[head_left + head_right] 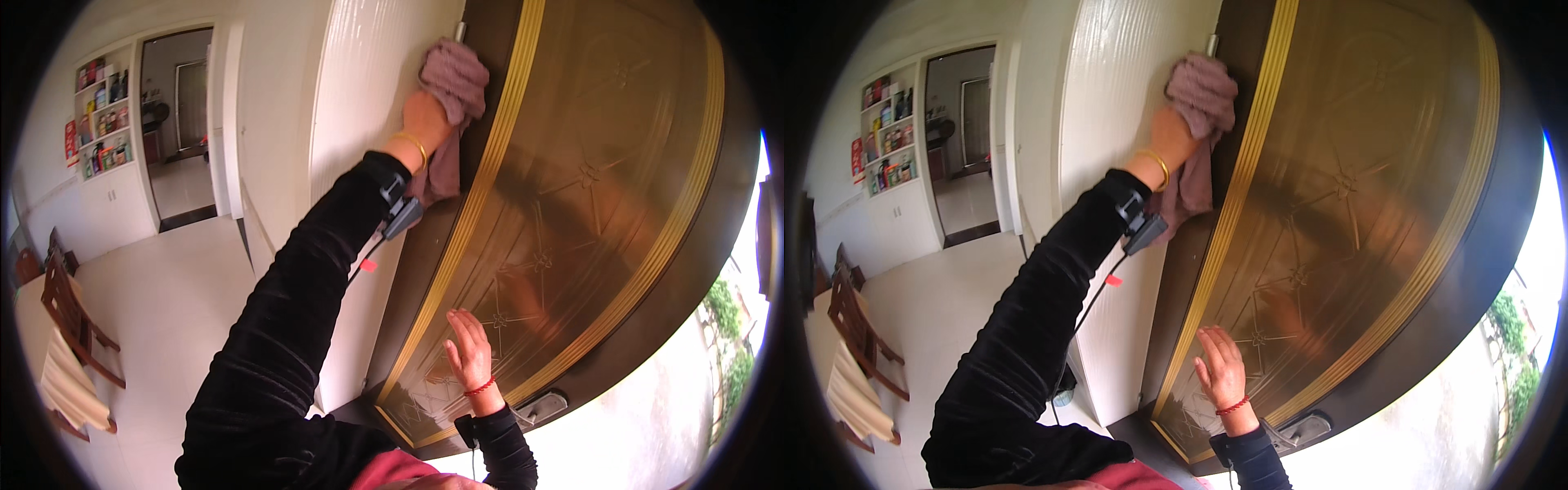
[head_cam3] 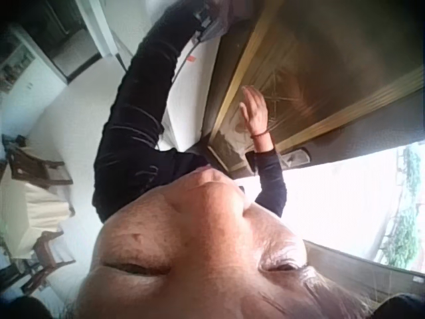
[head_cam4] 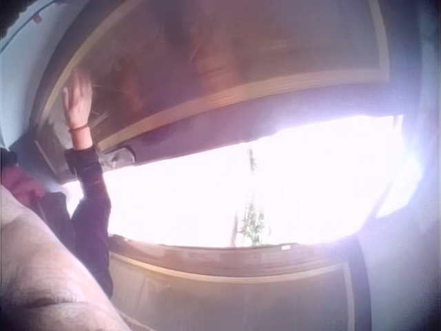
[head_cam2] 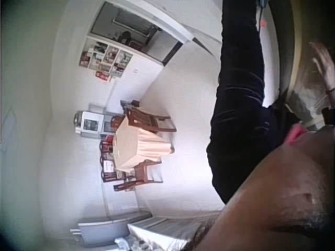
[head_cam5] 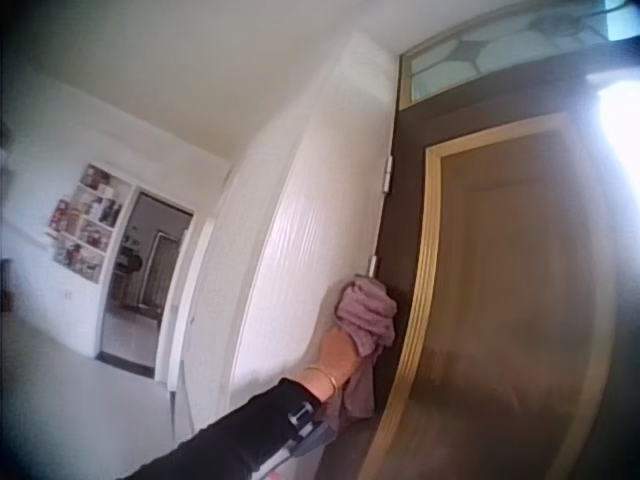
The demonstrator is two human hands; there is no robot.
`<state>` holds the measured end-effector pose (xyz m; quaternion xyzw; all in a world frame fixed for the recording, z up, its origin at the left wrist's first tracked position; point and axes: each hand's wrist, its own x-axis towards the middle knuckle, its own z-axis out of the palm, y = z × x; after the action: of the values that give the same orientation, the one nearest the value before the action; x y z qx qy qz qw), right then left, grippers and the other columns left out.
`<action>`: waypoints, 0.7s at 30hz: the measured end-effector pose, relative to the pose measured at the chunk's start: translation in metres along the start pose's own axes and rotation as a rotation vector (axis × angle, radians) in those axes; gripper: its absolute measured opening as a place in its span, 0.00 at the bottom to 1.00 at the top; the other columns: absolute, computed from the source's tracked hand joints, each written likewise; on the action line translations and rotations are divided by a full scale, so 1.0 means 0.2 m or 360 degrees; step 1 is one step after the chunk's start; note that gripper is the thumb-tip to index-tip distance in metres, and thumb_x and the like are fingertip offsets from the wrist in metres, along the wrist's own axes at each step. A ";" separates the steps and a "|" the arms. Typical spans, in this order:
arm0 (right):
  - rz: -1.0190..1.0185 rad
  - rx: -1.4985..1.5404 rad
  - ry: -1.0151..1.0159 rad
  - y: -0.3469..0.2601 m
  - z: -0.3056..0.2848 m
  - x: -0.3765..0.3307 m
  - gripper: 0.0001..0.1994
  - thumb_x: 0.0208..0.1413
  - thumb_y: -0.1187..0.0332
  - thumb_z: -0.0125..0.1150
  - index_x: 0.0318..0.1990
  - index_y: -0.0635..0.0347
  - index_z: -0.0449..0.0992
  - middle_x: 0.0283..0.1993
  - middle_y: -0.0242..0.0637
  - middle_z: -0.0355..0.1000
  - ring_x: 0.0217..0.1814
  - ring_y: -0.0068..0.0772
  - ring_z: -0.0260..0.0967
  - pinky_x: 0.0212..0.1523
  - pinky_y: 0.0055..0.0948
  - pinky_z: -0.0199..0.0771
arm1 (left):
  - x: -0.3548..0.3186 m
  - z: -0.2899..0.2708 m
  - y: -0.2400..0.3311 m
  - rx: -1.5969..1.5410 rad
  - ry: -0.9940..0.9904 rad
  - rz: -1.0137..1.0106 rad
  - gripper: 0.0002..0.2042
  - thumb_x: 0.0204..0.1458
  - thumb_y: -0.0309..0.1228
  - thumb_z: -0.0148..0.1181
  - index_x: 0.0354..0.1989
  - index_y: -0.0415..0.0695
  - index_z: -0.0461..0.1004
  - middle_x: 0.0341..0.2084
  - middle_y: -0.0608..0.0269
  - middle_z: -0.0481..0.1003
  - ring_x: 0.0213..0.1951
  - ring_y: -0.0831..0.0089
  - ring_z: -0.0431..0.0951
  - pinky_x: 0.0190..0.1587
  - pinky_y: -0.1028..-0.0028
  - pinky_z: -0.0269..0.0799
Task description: The person wipes a wooden door with a cloth, then cleans the adjacent wall and a wall-mounted vent. The person uses a cloth to wipe the surfaces in a systematic manner.
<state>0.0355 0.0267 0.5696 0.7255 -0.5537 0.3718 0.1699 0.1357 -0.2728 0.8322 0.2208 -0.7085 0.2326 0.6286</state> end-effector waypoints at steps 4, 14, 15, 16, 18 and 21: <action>-0.0120 0.0123 -0.0074 -0.01 0.02 -0.04 0.22 0.53 0.65 0.60 0.56 0.61 0.70 0.56 0.44 0.69 0.61 0.51 0.63 0.60 0.44 0.65 | -0.46 0.04 0.02 0.0017 -0.0091 0.0069 0.09 0.44 0.34 0.55 0.14 0.51 0.74 0.18 0.58 0.76 0.23 0.58 0.77 0.23 0.61 0.67; -0.0307 0.0352 -0.0130 -0.03 0.07 -0.04 0.21 0.57 0.62 0.56 0.56 0.61 0.70 0.58 0.45 0.68 0.62 0.52 0.63 0.61 0.42 0.64 | -0.47 -0.37 0.16 -0.0092 -0.0244 0.0137 0.21 0.45 0.30 0.59 0.50 0.41 0.72 0.47 0.53 0.73 0.44 0.50 0.72 0.46 0.59 0.69; -0.0317 0.0362 -0.0095 -0.03 0.07 -0.02 0.21 0.57 0.62 0.57 0.56 0.60 0.70 0.58 0.45 0.68 0.62 0.52 0.63 0.61 0.42 0.64 | -0.32 -0.40 0.19 0.0018 -0.0233 0.0267 0.20 0.43 0.25 0.58 0.49 0.41 0.73 0.54 0.56 0.67 0.49 0.52 0.68 0.48 0.59 0.66; -0.0291 0.0366 -0.0054 -0.02 0.07 -0.01 0.21 0.57 0.62 0.57 0.56 0.60 0.70 0.58 0.44 0.68 0.62 0.51 0.63 0.61 0.42 0.64 | -0.16 -0.42 0.20 0.0414 -0.0177 0.0442 0.18 0.44 0.24 0.55 0.47 0.43 0.74 0.49 0.59 0.70 0.45 0.58 0.69 0.44 0.61 0.65; -0.0234 0.0369 0.0038 0.00 0.06 0.02 0.20 0.56 0.62 0.58 0.55 0.59 0.71 0.57 0.43 0.69 0.63 0.50 0.63 0.61 0.43 0.64 | 0.13 -0.46 0.19 0.1044 -0.0050 0.0638 0.12 0.46 0.28 0.53 0.40 0.51 0.77 0.43 0.69 0.71 0.44 0.66 0.69 0.41 0.66 0.62; -0.0159 0.0393 0.0115 0.04 0.06 0.03 0.20 0.56 0.62 0.58 0.55 0.59 0.71 0.57 0.43 0.69 0.63 0.50 0.63 0.61 0.43 0.64 | 0.43 -0.46 0.11 0.1411 0.0013 0.0628 0.11 0.52 0.36 0.51 0.35 0.53 0.81 0.41 0.71 0.74 0.48 0.64 0.69 0.48 0.56 0.60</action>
<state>0.0330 0.0111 0.5648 0.7536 -0.4606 0.4540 0.1175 0.1860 -0.2017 0.9269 0.3279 -0.5670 0.6277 0.4207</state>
